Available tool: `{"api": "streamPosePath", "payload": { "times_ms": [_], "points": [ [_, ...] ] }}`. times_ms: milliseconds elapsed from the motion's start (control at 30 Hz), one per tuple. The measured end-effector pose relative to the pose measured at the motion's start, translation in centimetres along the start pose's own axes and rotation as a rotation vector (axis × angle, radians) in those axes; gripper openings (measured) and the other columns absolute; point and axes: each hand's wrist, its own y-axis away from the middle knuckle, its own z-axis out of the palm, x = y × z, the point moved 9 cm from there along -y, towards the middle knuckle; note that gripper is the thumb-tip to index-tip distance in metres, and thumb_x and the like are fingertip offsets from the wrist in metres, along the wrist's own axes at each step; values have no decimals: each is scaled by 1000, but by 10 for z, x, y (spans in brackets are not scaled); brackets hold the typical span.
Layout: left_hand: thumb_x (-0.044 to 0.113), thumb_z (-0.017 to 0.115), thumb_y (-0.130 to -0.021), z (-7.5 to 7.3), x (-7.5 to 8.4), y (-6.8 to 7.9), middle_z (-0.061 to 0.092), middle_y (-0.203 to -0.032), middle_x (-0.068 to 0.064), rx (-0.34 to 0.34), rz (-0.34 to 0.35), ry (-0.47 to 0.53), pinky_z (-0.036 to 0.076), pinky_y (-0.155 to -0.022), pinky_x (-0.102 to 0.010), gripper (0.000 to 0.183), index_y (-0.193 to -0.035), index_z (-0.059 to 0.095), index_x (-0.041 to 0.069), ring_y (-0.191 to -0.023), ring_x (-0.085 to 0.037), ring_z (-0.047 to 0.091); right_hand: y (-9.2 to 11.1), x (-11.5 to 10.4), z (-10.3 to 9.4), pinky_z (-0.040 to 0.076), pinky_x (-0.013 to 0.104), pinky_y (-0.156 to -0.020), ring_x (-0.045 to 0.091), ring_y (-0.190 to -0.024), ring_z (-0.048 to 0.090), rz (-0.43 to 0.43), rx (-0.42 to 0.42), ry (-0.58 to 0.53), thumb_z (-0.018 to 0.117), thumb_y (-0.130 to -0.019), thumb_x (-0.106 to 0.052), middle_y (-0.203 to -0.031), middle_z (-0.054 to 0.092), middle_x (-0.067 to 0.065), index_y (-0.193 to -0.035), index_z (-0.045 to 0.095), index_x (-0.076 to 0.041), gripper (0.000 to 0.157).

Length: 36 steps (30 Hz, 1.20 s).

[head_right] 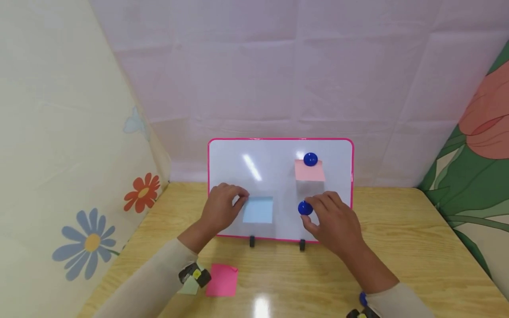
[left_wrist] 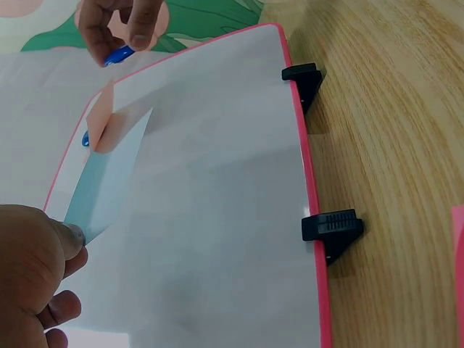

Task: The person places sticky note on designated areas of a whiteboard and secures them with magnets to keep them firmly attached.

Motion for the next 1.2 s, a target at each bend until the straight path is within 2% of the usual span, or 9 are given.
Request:
{"api": "streamPosePath", "payload": {
  "times_ms": [233, 567, 867, 1000, 1200],
  "points": [
    [24, 79, -92, -3, -1, -3, 77, -102, 3, 0, -11, 8, 47, -78, -35, 16, -107, 78, 17, -87, -17, 61, -4, 0, 4, 58, 42, -68, 30, -105, 58, 29, -34, 5, 92, -73, -31, -107, 69, 8, -114, 69, -7, 53],
    [21, 78, -93, -5, -3, -10, 77, -99, 3, 18, -2, -1, 46, -76, -34, 13, -106, 78, 16, -84, -17, 60, -13, -4, 0, 58, 43, -73, 31, -106, 60, 1, -5, 2, 91, -74, -31, -108, 69, 10, -115, 68, -6, 54],
    [22, 78, -93, -3, -3, -10, 77, -100, 3, 16, -15, 4, 46, -76, -35, 14, -105, 78, 17, -84, -17, 60, -14, -3, 2, 59, 43, -72, 32, -107, 60, 22, -38, -13, 89, -77, -32, -110, 70, 9, -115, 68, -7, 50],
    [22, 78, -93, 0, -5, -10, 77, -100, 3, 16, -16, 6, 46, -75, -34, 13, -105, 78, 17, -84, -17, 60, -14, -3, 2, 59, 43, -72, 31, -106, 61, 9, -26, -23, 90, -75, -30, -108, 70, 9, -114, 68, -6, 50],
    [22, 78, -93, -2, -7, -14, 77, -99, 4, 27, -18, -19, 46, -75, -34, 13, -105, 79, 18, -83, -16, 59, -21, -5, 0, 58, 42, -70, 30, -106, 61, -1, -4, -19, 89, -75, -31, -109, 69, 9, -115, 67, -7, 51]
  ]
}}
